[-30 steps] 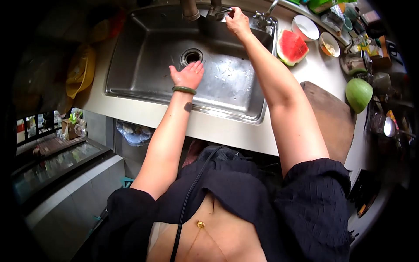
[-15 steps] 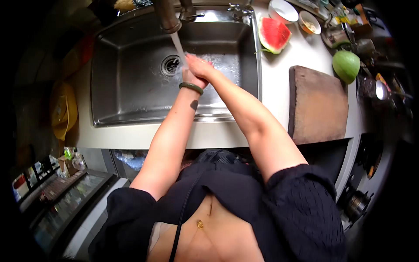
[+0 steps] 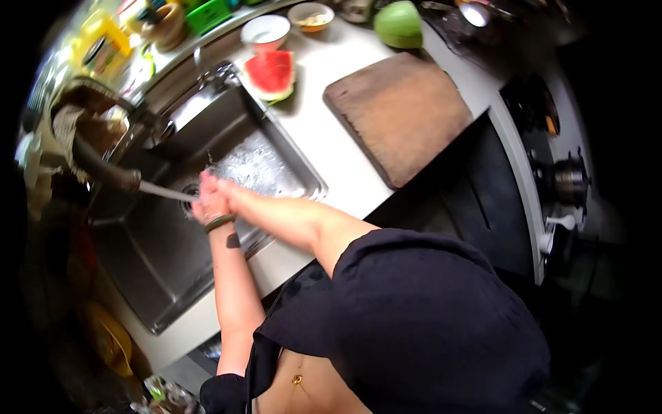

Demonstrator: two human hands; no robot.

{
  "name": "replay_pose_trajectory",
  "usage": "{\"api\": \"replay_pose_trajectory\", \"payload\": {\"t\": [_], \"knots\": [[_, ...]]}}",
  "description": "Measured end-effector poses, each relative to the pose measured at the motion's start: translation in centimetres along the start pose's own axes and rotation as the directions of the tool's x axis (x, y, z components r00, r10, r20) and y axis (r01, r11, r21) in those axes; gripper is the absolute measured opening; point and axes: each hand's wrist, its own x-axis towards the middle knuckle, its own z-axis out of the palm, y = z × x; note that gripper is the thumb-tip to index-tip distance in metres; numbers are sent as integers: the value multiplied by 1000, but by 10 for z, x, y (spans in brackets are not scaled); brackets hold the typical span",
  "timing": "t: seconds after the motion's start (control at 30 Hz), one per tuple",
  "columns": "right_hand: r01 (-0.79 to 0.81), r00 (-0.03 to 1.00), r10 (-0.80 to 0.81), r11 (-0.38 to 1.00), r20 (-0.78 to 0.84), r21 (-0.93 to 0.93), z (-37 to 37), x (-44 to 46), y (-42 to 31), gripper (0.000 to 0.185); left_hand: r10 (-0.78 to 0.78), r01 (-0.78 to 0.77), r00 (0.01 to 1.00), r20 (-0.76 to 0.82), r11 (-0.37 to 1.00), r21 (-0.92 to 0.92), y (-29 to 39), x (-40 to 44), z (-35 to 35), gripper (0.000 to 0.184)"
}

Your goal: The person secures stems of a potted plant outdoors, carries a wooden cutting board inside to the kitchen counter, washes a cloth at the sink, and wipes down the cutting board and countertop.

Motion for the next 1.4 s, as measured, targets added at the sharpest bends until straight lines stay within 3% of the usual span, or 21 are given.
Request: {"api": "replay_pose_trajectory", "payload": {"t": [0.03,0.07,0.17,0.2,0.33,0.47,0.5,0.53,0.6,0.63,0.67,0.77,0.83,0.9,0.93,1.0,1.07,1.13,1.27,1.33,1.4], "knots": [[-77,996,74,995,53,60,35,-45,-13,34,125,-133,963,-239,991,-18,7,5,3,58],[-166,981,153,980,116,113,55,-73,-21,31,347,-186,773,-531,924,334,-1,19,36,56],[-149,956,137,988,261,28,30,-36,8,25,391,-152,736,-553,891,428,-2,22,58,48],[-137,953,133,991,270,-7,29,-29,15,25,407,39,744,-530,766,642,1,22,63,45],[124,982,-155,962,-112,-245,37,6,47,29,269,378,850,-453,288,880,14,18,52,38],[426,774,-572,788,-271,-446,22,40,69,35,183,275,935,-303,163,948,35,-1,5,43],[150,973,-169,980,-155,-127,20,14,48,27,181,414,899,-400,-48,909,43,-2,8,54],[-231,971,219,964,97,130,29,-9,26,19,182,409,901,-395,-51,911,47,-4,9,54],[-142,981,116,975,-154,-173,41,-14,14,19,331,613,778,-535,-207,763,56,-14,1,48],[-144,973,88,955,-214,-259,35,-9,15,19,248,574,627,-739,495,653,56,-23,-15,55],[-151,961,56,927,-270,-343,32,-3,18,19,249,572,630,-735,491,657,52,-22,-5,55],[-90,967,-14,914,-254,-396,34,-9,32,18,-65,254,691,-720,954,157,16,-28,31,59],[-23,978,-133,700,-163,-714,31,-14,31,19,-64,191,770,-635,973,133,7,-35,27,59],[69,981,-187,76,54,-995,26,-21,21,19,-91,249,836,-541,942,225,8,-30,15,53],[129,975,-141,-267,171,-955,22,-24,13,20,-127,241,815,-566,961,131,4,-35,10,46],[193,942,-120,-571,314,-798,-1,-13,2,21,-169,275,640,-749,961,18,-3,-37,20,43],[192,840,-327,-567,433,-801,-26,-15,-2,26,-290,350,504,-813,930,-114,4,-38,14,40],[-47,978,-187,-638,95,-769,-15,-39,-20,32,-110,325,316,-942,946,-1,12,-35,14,26],[-110,965,-260,-536,40,-837,3,-21,-58,36,-106,415,671,-734,874,253,33,-47,-13,8],[74,955,-243,-357,169,-931,48,-16,-80,34,-72,448,687,-723,826,343,39,-41,11,10],[340,806,-421,-245,416,-908,105,-26,-102,34,201,399,521,-830,802,445,28,-26,59,29]]}}
